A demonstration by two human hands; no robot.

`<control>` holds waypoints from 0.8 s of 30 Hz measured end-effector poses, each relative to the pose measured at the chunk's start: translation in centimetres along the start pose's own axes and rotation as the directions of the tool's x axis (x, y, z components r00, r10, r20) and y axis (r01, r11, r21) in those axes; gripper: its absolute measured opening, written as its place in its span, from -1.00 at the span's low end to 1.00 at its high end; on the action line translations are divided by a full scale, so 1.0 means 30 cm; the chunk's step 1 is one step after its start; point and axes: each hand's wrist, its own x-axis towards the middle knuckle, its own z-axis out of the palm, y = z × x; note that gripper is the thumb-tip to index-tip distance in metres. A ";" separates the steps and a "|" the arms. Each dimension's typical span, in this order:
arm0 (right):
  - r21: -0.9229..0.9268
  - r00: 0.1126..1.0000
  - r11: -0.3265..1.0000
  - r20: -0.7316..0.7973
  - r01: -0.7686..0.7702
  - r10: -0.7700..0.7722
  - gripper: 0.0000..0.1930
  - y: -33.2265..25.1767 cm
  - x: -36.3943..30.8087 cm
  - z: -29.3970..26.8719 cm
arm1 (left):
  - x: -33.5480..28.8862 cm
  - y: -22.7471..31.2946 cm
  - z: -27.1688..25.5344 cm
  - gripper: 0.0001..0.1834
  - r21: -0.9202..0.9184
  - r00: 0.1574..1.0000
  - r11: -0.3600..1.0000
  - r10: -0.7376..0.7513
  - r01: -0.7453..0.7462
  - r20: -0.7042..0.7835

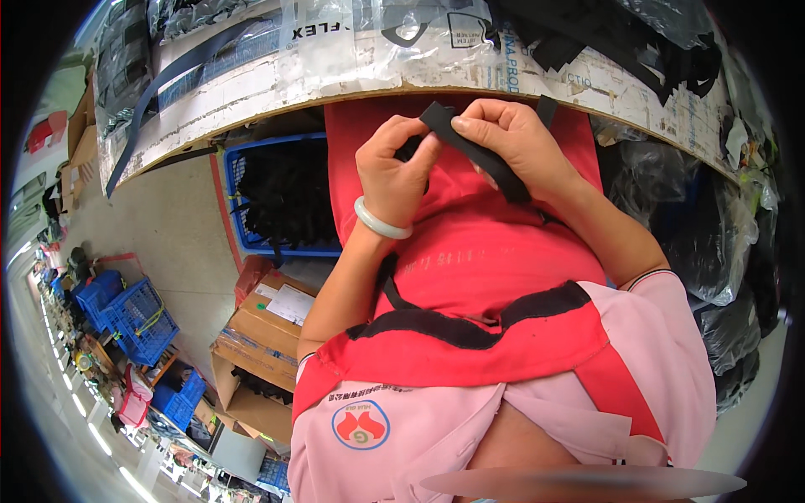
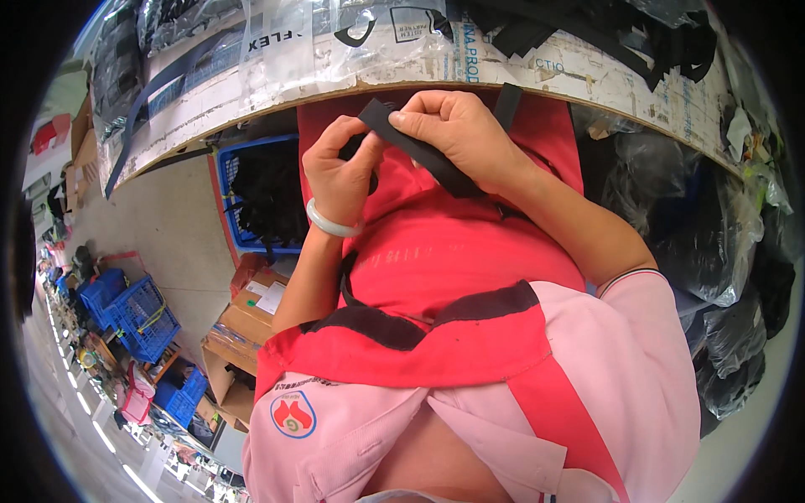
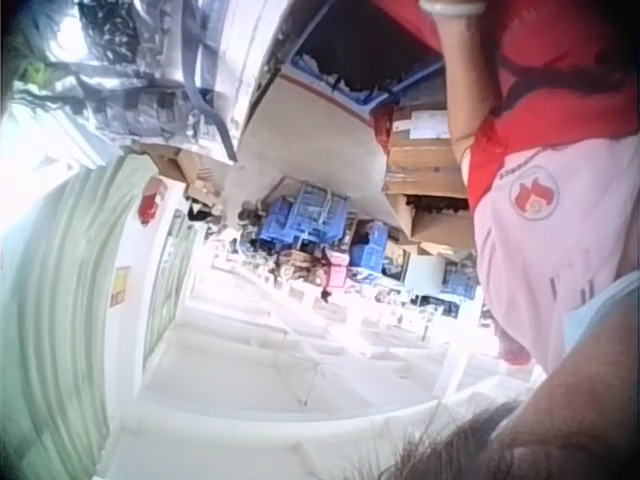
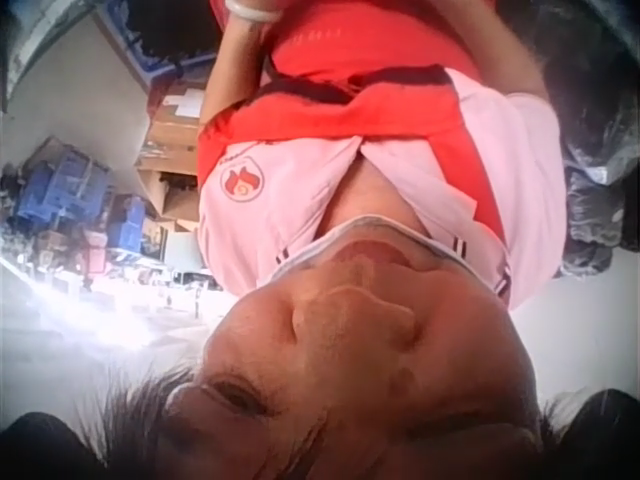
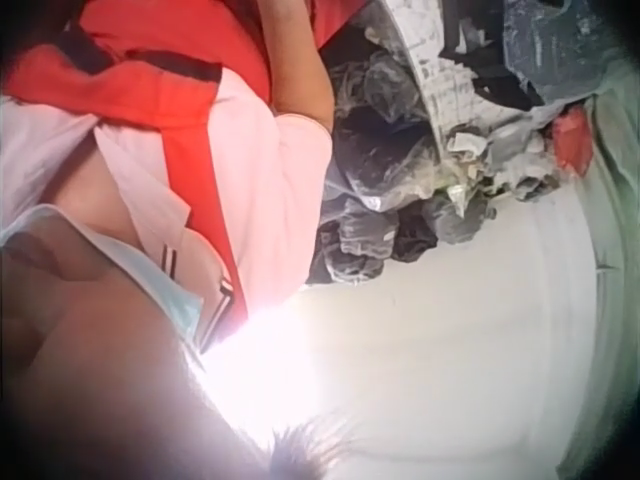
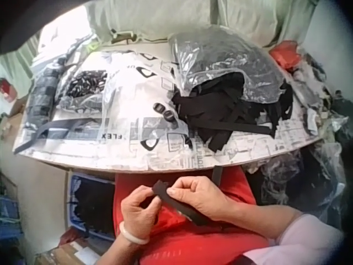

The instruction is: Assembling plastic buckles and adjustment sliders onto black nylon straps.

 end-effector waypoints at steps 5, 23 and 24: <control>-0.018 1.000 1.000 -0.007 -0.018 0.018 -0.80 0.026 -0.014 -0.014 | -0.005 0.015 -0.013 -0.90 -0.302 0.929 0.882 -0.366 0.362 0.046; 0.076 0.999 0.997 0.006 0.033 -0.033 -0.78 0.078 0.049 -0.009 | -0.023 -0.033 -0.031 -0.81 -0.689 0.737 0.391 -0.599 0.610 0.313; -0.137 0.946 0.938 -0.014 0.319 -0.324 -0.82 0.114 0.072 -0.007 | -0.021 -0.033 -0.025 -0.79 -0.674 0.726 0.390 -0.606 0.628 0.325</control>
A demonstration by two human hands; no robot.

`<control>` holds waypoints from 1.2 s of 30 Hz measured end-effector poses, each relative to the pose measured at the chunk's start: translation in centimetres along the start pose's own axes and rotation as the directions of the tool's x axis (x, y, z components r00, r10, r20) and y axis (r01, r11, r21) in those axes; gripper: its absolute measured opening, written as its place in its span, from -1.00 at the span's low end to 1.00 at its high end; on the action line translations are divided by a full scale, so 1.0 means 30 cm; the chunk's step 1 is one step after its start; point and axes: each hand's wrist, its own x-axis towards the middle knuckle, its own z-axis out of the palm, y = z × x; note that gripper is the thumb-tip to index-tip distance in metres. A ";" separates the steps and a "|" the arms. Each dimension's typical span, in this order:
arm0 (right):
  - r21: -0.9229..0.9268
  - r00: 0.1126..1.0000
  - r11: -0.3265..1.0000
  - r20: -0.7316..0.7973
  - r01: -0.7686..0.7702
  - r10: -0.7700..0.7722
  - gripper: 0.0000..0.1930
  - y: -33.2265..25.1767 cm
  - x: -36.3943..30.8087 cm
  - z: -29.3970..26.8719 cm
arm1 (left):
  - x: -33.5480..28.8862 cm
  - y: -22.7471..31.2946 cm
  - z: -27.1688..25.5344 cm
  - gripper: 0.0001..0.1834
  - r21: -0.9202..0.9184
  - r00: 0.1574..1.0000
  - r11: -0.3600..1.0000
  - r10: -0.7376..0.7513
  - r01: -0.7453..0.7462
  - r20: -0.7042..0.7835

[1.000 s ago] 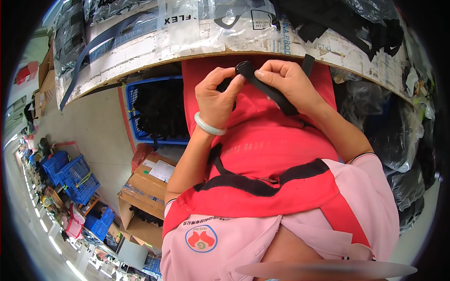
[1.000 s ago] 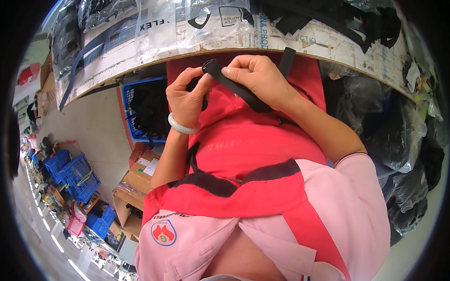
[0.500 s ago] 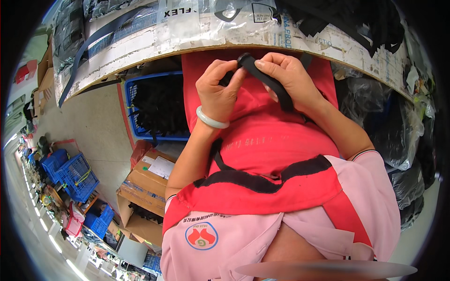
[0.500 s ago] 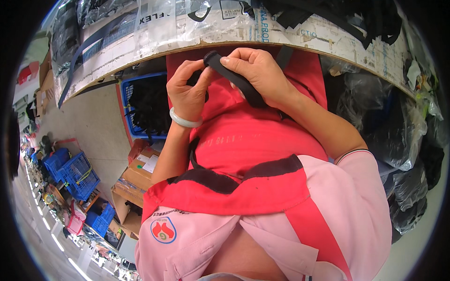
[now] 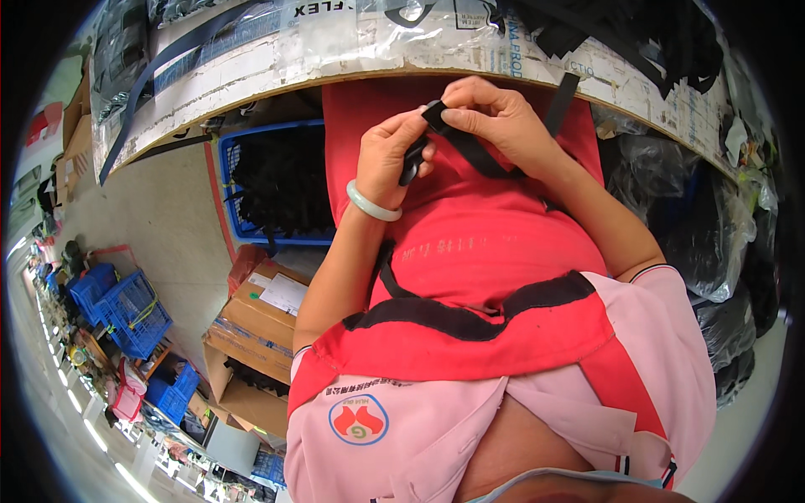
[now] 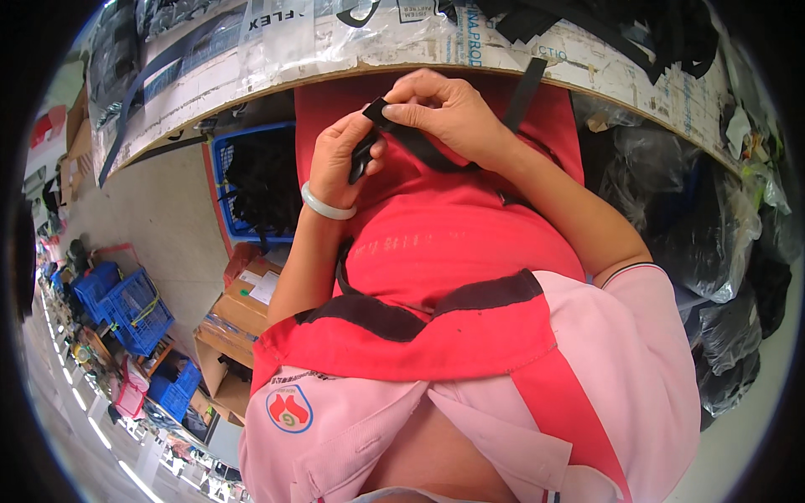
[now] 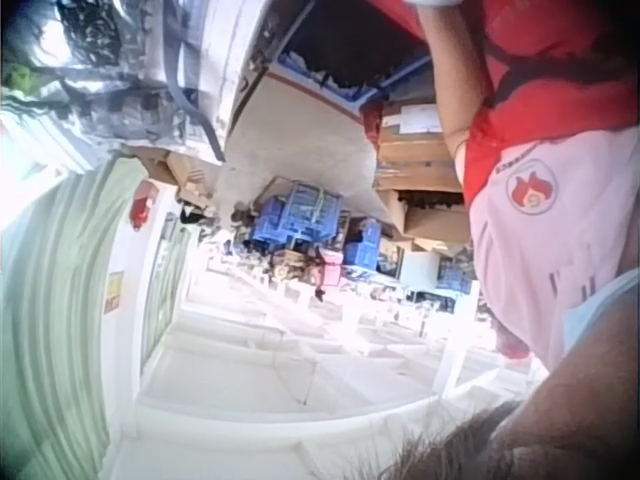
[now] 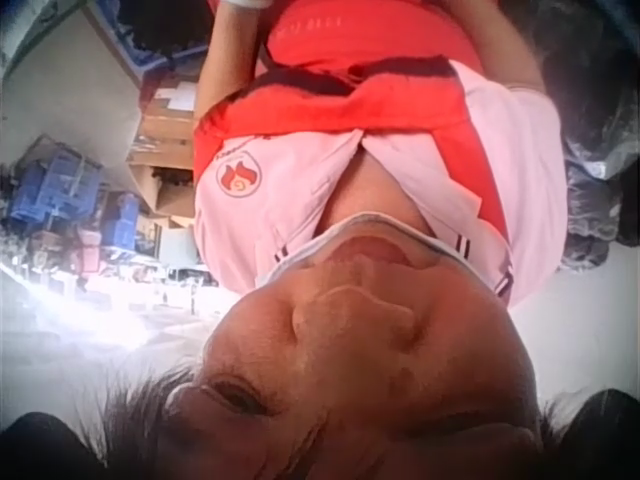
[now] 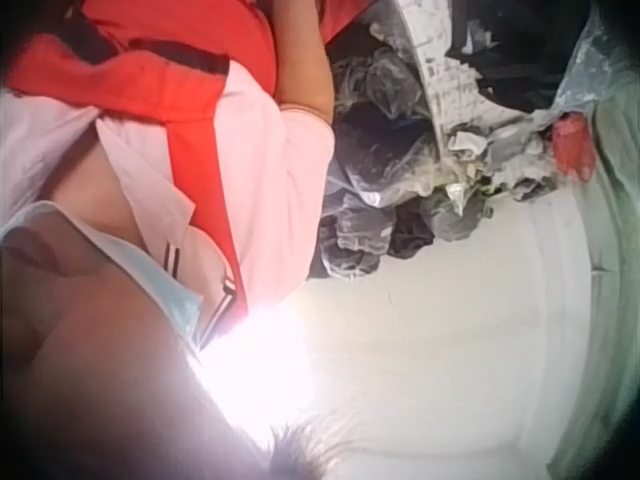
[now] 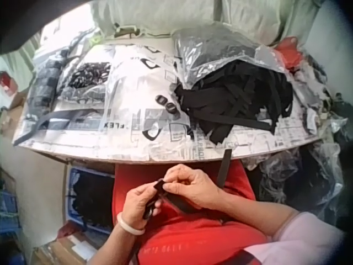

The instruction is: Assembling plastic buckles and adjustment sliders onto black nylon straps.

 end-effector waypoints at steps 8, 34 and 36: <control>-0.046 0.985 0.984 -0.017 0.170 -0.171 -0.94 -0.099 -0.068 0.007 | -0.021 0.025 0.062 -0.80 0.227 0.977 0.952 0.214 -0.207 -0.007; -0.127 0.992 0.988 -0.108 -0.086 0.072 -0.85 -0.014 -0.041 -0.002 | -0.023 -0.048 0.043 -0.84 0.535 0.848 0.703 0.528 -0.468 0.048; -0.014 0.993 0.997 -0.085 -0.081 0.080 -0.83 -0.021 -0.044 0.011 | -0.013 -0.048 0.031 -0.84 0.543 0.797 0.659 0.603 -0.521 0.033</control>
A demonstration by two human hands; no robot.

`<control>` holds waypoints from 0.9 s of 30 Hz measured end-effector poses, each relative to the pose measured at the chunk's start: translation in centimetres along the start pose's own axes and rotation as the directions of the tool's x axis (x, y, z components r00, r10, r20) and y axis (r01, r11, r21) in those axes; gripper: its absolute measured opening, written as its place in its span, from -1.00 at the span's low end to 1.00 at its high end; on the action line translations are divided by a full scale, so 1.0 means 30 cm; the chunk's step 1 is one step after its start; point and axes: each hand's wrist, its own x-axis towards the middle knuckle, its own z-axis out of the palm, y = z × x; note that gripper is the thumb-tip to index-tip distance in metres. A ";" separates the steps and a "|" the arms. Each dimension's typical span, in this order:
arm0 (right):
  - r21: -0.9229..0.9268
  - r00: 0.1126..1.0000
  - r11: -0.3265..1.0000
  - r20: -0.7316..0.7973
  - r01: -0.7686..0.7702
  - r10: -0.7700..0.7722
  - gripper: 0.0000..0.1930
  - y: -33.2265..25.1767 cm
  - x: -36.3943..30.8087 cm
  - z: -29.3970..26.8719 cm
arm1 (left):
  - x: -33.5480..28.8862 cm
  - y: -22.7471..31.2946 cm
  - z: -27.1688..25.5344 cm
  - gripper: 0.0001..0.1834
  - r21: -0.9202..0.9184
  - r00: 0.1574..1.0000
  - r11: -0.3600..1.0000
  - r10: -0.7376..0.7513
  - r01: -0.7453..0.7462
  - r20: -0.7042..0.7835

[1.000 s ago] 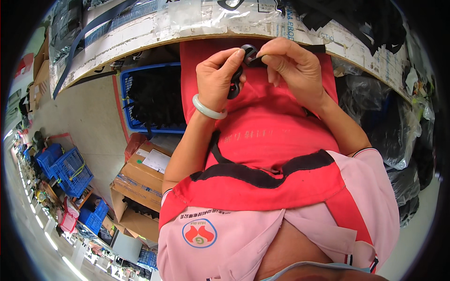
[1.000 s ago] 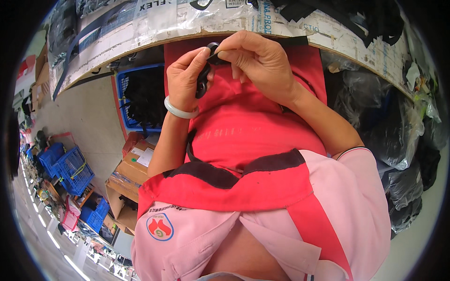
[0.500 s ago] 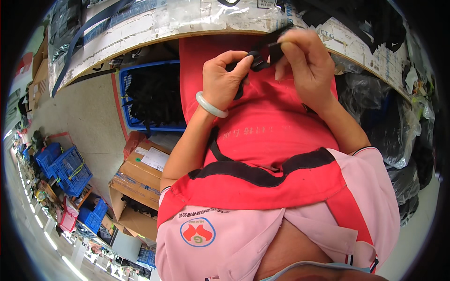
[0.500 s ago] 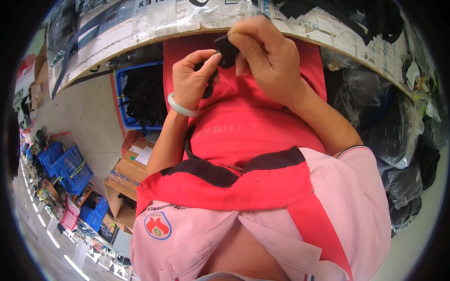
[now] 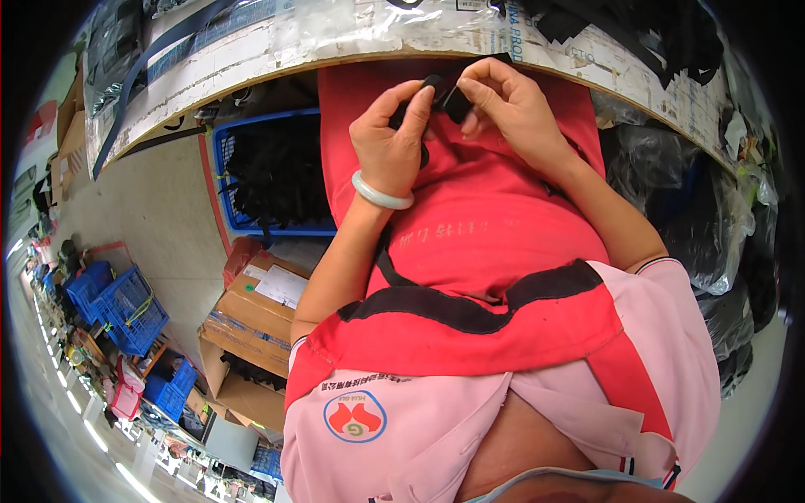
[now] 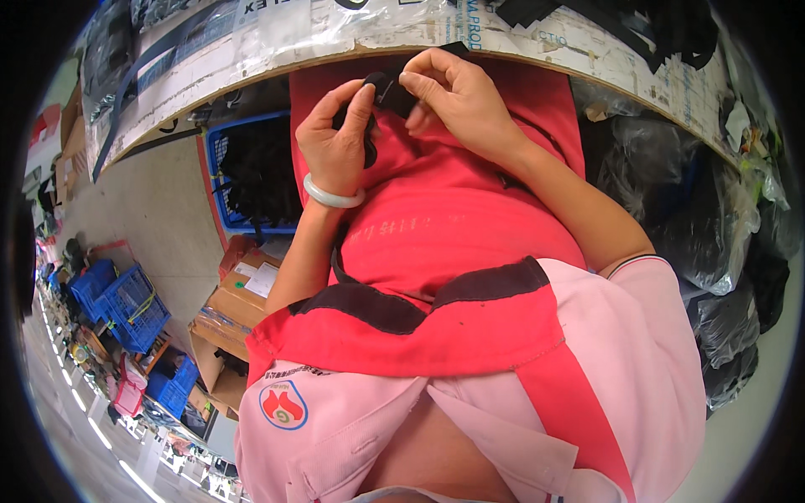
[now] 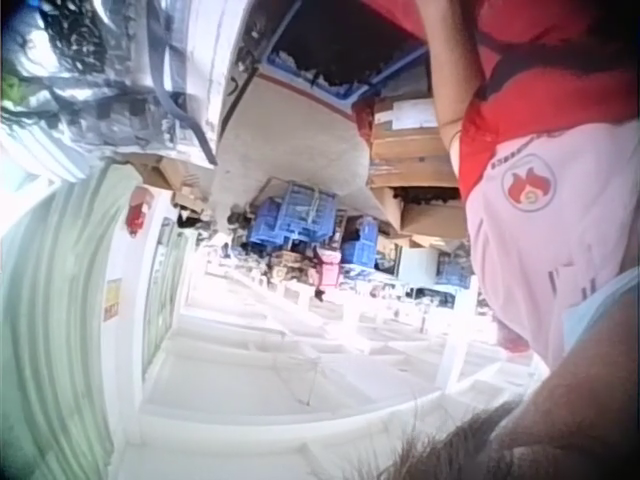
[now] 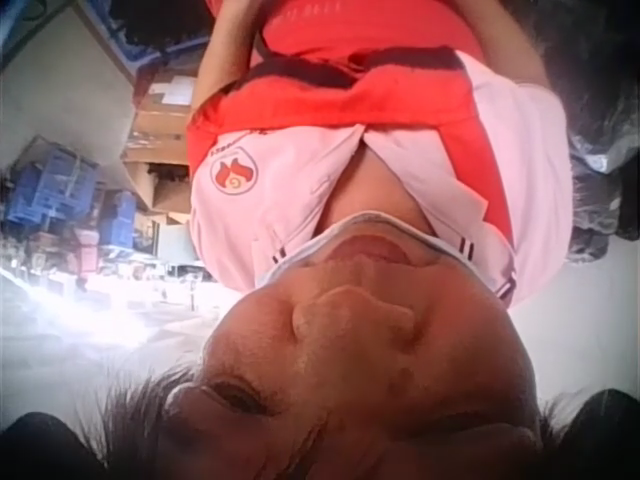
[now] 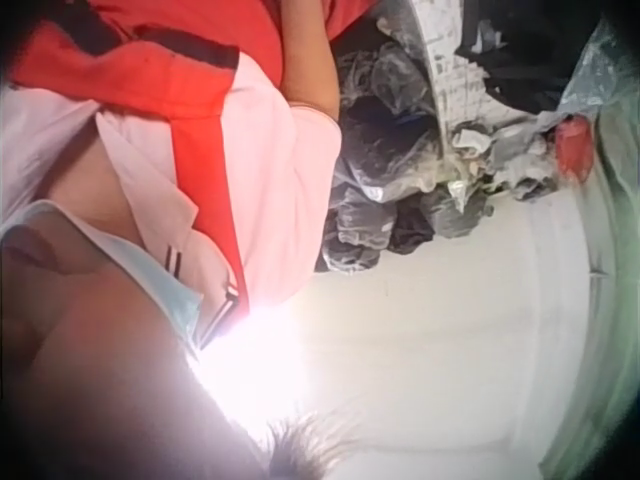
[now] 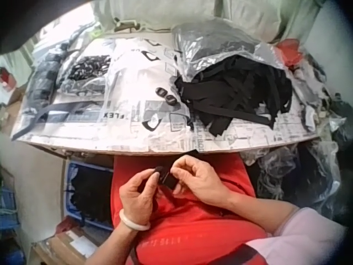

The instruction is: Assembling plastic buckles and adjustment sliders onto black nylon straps.

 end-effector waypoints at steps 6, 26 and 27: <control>-0.123 0.993 0.992 0.115 -0.022 0.036 -0.81 -0.032 -0.021 -0.007 | 0.009 0.005 -0.026 -0.84 -0.096 0.994 0.989 -0.109 0.110 0.008; 0.187 0.980 0.962 0.074 -0.198 0.187 -0.78 -0.001 0.011 0.003 | -0.018 -0.035 -0.018 -0.89 0.047 0.993 0.994 0.091 -0.095 0.069; 0.186 0.965 0.947 0.080 -0.260 0.250 -0.80 -0.007 0.015 -0.001 | -0.016 -0.034 -0.024 -0.89 -0.036 0.997 0.999 0.012 -0.009 0.076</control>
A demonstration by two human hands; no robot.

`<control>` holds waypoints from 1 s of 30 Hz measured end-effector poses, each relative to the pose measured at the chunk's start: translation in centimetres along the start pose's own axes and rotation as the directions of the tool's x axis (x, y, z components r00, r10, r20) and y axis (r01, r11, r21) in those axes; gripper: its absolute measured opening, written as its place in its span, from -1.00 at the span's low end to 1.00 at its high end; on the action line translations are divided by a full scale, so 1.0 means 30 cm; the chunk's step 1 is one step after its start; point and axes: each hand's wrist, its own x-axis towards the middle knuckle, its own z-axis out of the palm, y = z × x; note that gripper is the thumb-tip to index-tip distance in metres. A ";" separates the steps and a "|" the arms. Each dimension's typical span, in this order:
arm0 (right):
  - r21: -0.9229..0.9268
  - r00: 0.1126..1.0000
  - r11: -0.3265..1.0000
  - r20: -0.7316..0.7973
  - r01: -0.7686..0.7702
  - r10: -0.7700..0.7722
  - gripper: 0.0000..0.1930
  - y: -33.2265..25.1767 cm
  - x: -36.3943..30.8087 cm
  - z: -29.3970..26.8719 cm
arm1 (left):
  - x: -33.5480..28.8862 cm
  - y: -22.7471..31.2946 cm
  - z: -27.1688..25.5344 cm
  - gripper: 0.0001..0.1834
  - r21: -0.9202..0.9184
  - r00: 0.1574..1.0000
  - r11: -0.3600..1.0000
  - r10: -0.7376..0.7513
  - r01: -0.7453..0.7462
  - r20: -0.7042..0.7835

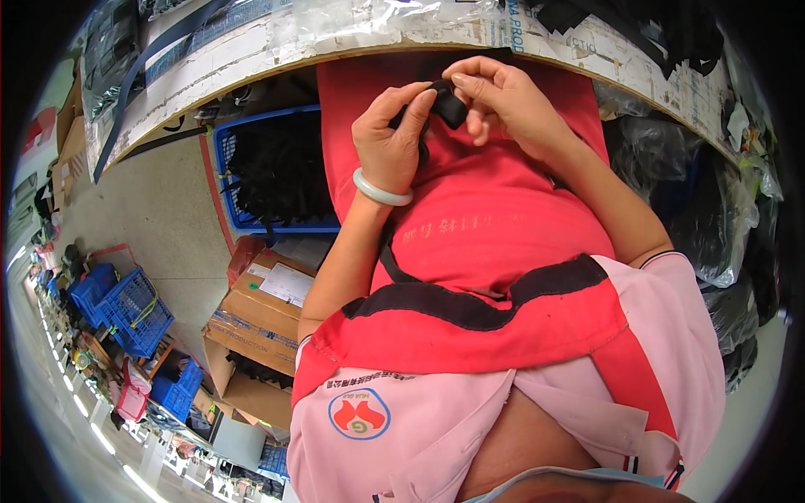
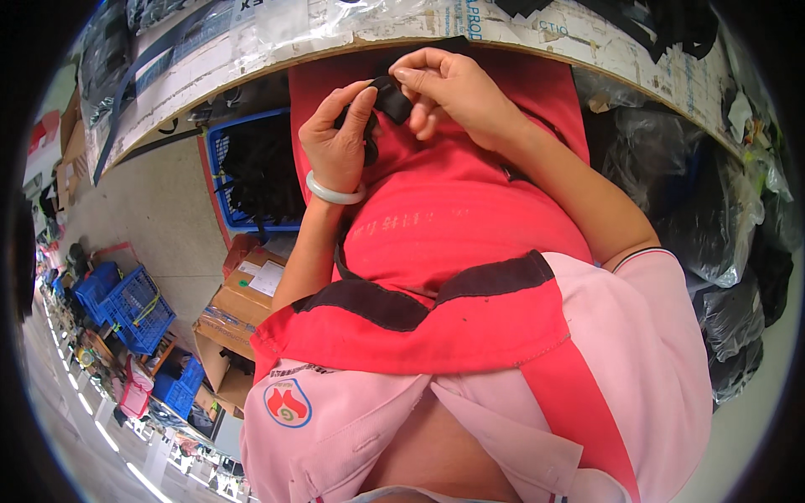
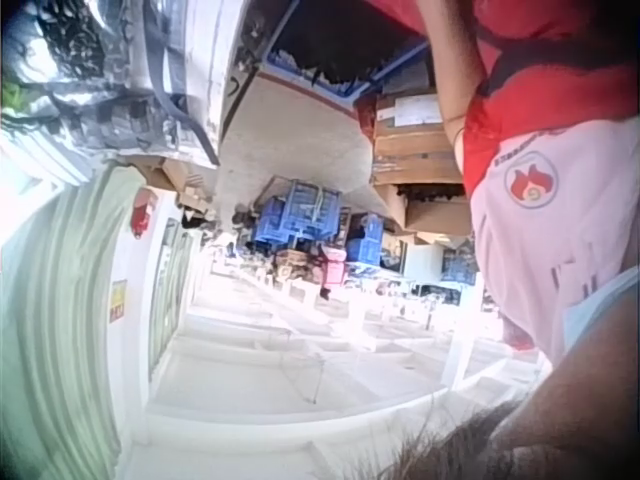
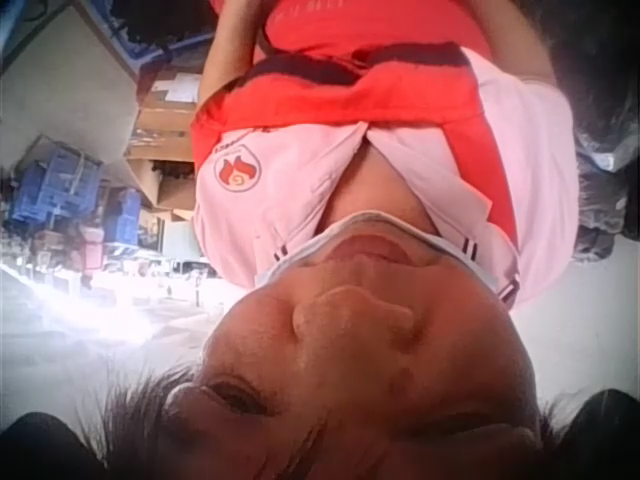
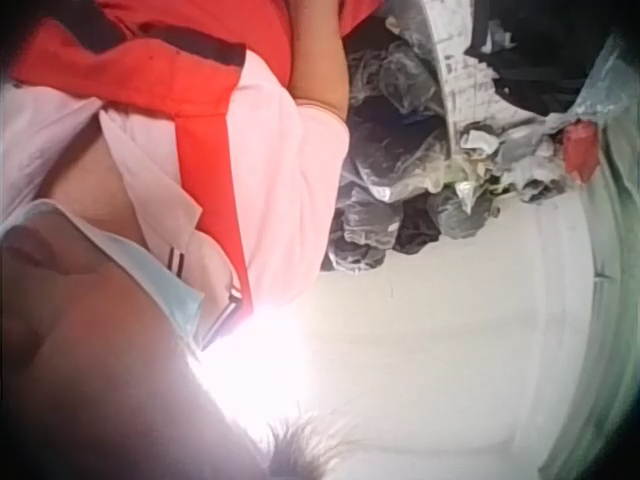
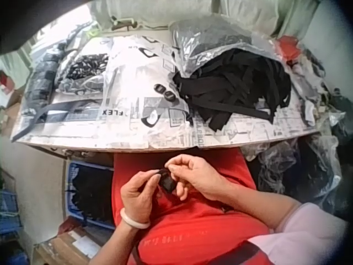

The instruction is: Assembling plastic buckles and adjustment sliders onto black nylon straps.

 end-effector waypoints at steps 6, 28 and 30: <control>-0.030 0.950 0.986 0.264 -0.164 0.166 -0.80 0.039 0.051 -0.021 | -0.033 0.081 -0.089 -0.89 -0.120 0.954 0.951 -0.270 0.286 0.128; -0.598 0.774 0.496 0.535 0.630 -0.339 -0.80 0.062 0.034 0.100 | -0.075 0.039 -0.130 -0.21 -0.353 0.676 0.583 -0.559 0.732 0.480; -0.545 0.893 0.734 0.407 0.405 -0.190 -0.82 0.030 0.018 0.072 | -0.056 0.025 -0.125 -0.23 -0.484 0.635 0.411 -0.487 0.772 0.600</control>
